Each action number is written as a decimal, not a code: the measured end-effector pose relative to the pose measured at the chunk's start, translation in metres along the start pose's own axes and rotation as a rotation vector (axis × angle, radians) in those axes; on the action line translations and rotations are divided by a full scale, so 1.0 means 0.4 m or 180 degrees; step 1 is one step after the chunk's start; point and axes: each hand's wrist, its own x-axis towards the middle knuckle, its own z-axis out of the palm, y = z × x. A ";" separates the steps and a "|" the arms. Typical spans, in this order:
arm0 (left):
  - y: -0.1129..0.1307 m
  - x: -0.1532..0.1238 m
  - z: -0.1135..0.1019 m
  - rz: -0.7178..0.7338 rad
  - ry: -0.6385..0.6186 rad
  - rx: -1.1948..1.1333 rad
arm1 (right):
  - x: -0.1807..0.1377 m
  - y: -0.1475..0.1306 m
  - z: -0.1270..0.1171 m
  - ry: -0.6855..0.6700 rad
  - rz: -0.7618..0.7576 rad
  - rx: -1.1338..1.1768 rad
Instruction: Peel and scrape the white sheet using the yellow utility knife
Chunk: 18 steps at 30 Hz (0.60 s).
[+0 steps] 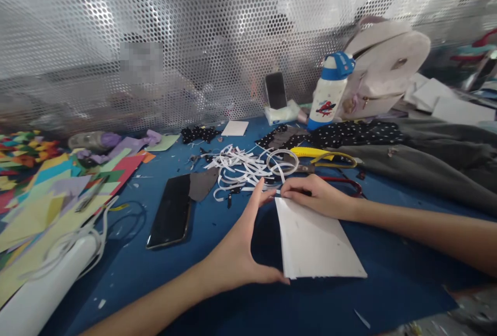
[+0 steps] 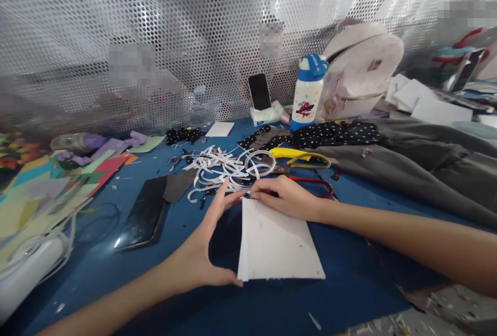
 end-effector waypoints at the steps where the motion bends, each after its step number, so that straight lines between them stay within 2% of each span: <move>1: -0.001 0.000 0.001 -0.0036 0.0030 -0.0034 | -0.001 0.000 0.001 -0.0024 -0.0003 -0.0030; 8: -0.013 -0.002 0.002 -0.0237 -0.0057 0.0112 | -0.011 0.007 0.007 -0.0122 -0.0083 -0.0319; 15: -0.029 0.016 -0.019 -0.0113 0.0529 0.0257 | -0.002 0.013 0.001 -0.0275 0.0109 -0.0077; 18: -0.032 0.036 -0.032 -0.0174 0.0674 0.0188 | 0.006 0.014 0.007 -0.0377 0.0154 -0.0243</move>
